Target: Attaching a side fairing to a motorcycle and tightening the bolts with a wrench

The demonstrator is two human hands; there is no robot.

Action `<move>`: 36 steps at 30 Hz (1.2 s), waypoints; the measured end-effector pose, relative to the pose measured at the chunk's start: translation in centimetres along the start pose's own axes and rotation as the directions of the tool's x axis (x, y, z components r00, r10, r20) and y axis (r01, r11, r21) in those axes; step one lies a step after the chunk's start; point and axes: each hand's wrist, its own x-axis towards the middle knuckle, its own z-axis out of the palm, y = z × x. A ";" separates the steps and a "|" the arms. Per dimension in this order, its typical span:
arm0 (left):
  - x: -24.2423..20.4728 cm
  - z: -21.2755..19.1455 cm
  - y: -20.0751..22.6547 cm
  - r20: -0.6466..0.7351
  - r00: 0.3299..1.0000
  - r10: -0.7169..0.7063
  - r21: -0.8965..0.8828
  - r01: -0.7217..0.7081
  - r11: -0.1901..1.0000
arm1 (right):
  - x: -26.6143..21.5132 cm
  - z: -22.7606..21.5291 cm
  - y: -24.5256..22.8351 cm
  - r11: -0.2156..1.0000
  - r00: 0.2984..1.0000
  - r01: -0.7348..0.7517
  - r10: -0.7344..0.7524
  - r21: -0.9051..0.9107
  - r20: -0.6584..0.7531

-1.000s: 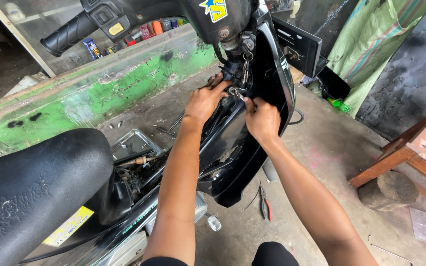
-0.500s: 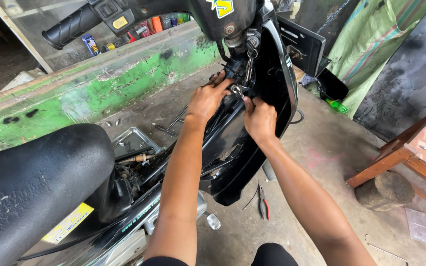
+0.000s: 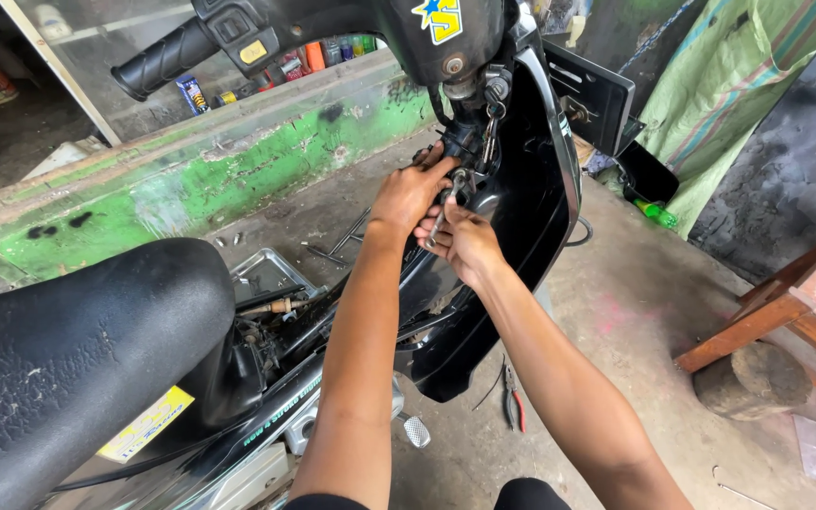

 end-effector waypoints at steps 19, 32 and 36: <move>-0.2 -0.3 0.8 -0.098 0.995 -0.004 0.029 0.007 1.000 | -1.0 -5.4 -3.1 0.179 0.630 0.403 -0.765 -0.898 0.130; -0.6 -0.1 0.7 -0.076 0.997 -0.021 0.026 0.023 0.999 | 3.5 -7.6 -3.9 -0.087 0.425 0.554 -0.826 -0.828 0.371; -0.8 -0.7 1.3 -0.080 0.996 -0.027 0.035 0.029 0.999 | 3.8 -7.3 -2.6 0.032 0.442 0.560 -0.856 -0.828 0.266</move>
